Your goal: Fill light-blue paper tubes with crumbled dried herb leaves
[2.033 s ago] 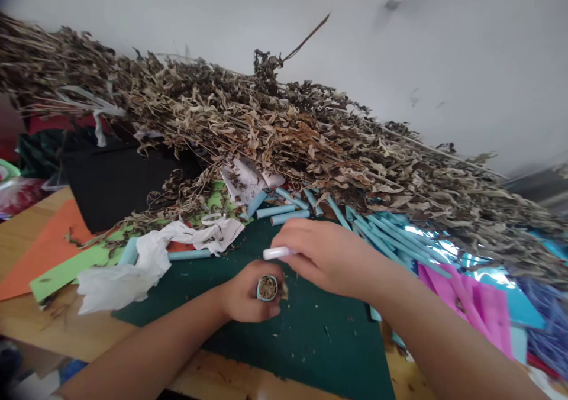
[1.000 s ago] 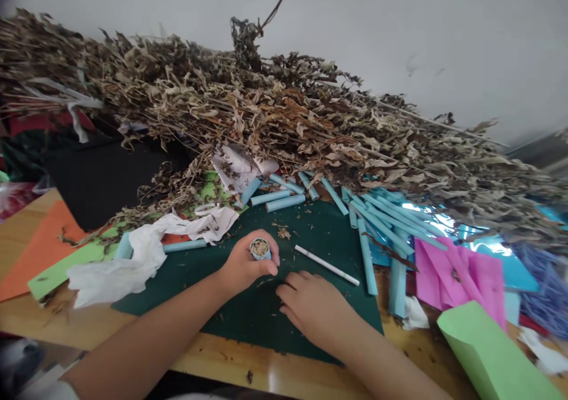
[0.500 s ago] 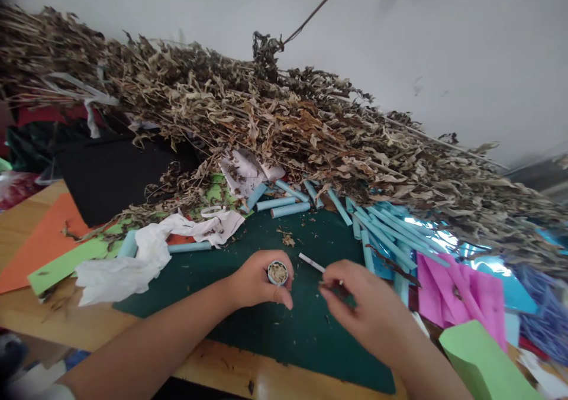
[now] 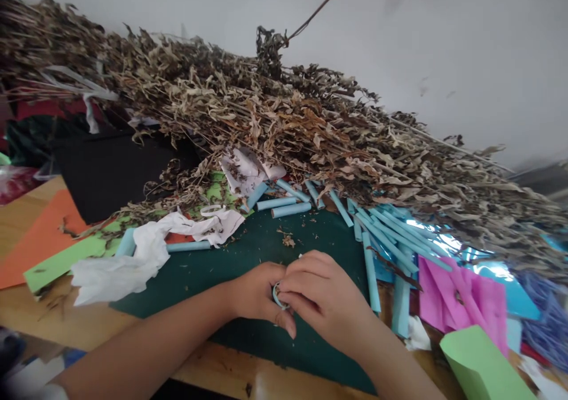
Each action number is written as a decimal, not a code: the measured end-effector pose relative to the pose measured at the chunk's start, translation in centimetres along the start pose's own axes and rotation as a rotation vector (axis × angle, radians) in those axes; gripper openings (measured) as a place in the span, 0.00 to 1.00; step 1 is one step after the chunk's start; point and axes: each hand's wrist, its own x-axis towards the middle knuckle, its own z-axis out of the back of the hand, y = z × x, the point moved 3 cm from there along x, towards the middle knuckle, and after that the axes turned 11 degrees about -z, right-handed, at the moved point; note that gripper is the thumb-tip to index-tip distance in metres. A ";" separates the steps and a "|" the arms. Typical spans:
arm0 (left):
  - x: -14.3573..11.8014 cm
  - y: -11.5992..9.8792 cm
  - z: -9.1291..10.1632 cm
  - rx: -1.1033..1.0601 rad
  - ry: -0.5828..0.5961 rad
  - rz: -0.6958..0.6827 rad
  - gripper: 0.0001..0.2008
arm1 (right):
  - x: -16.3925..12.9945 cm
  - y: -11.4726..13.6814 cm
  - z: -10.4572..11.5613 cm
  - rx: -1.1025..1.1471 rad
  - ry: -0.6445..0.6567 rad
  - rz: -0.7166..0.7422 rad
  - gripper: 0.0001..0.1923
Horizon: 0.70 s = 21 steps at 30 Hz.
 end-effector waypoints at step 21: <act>-0.2 -2.2 1.9 -0.382 0.035 0.160 0.09 | -2.0 -1.7 -0.8 0.138 0.163 -0.031 0.14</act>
